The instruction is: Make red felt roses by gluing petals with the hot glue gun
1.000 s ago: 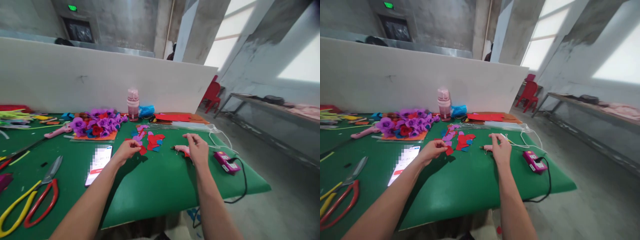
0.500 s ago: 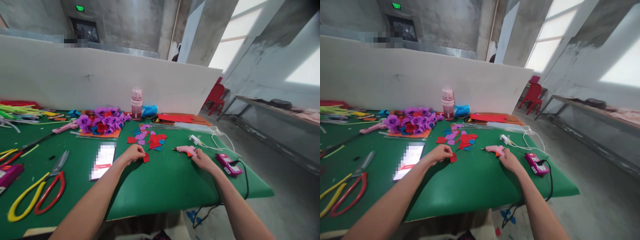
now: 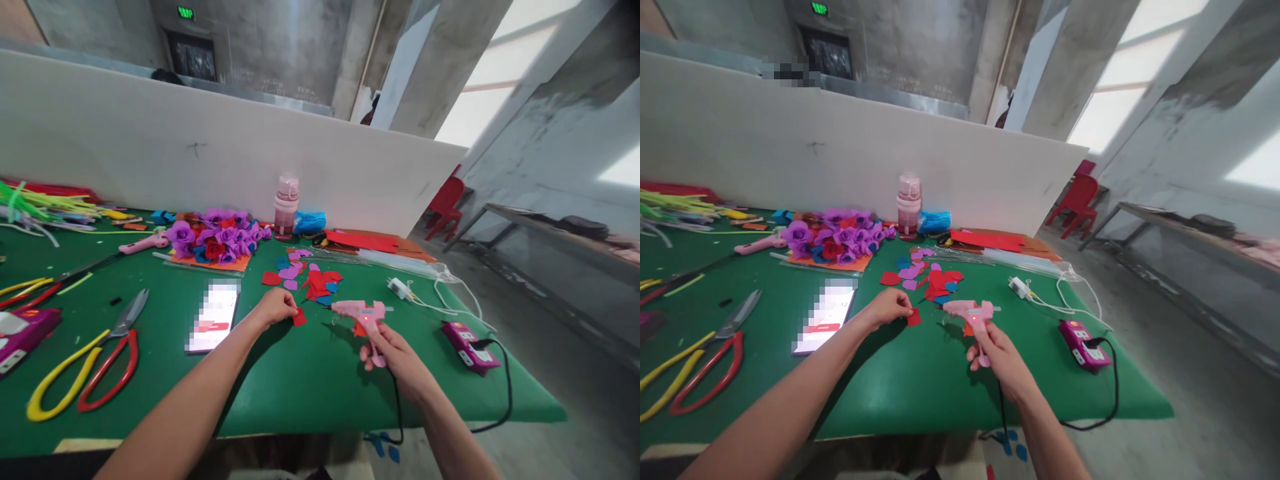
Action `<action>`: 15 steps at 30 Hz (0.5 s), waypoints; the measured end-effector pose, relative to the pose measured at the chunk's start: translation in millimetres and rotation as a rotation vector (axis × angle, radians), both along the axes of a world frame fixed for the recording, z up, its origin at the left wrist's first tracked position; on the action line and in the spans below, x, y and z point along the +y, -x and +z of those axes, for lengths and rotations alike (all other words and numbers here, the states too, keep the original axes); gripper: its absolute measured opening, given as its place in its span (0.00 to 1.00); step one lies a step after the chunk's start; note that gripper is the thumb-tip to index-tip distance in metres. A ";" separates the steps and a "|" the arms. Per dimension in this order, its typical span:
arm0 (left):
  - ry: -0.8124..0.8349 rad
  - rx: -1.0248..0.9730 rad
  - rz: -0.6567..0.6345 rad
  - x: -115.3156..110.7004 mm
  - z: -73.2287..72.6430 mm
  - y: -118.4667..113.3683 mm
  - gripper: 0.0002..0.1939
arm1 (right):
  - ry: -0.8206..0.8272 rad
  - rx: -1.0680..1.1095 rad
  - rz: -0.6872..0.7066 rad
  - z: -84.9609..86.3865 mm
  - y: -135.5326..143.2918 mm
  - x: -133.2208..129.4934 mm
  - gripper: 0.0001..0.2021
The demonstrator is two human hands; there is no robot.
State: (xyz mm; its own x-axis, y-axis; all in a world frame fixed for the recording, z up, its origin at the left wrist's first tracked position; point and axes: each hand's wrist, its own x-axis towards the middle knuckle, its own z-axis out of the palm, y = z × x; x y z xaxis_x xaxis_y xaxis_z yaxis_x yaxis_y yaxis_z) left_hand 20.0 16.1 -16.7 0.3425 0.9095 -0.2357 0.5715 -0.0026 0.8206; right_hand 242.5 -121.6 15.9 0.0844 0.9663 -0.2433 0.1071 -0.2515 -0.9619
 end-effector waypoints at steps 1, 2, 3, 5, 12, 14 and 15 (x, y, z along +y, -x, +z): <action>-0.030 0.023 -0.006 0.1 -0.1 0.0 0.03 | -0.021 -0.065 0.042 0.4 4.2 0.3 0.21; -0.054 0.045 -0.012 0.4 -0.4 -0.1 0.03 | -0.035 -0.128 0.084 1.2 8.0 0.5 0.21; -0.069 0.064 -0.019 0.6 -0.6 -0.1 0.03 | -0.047 -0.189 0.118 2.2 11.4 0.9 0.21; -0.089 0.096 -0.038 1.3 -1.5 -0.2 0.03 | -0.076 -0.292 0.159 4.4 17.6 2.3 0.20; -0.094 0.123 -0.062 3.6 -4.7 -0.3 0.04 | -0.112 -0.432 0.219 7.2 33.1 10.4 0.16; -0.099 0.131 -0.069 4.2 -4.9 -0.3 0.04 | -0.120 -0.454 0.226 6.9 33.8 11.8 0.16; -0.104 0.134 -0.074 4.4 -4.9 -0.3 0.04 | -0.123 -0.459 0.235 6.9 33.9 12.3 0.16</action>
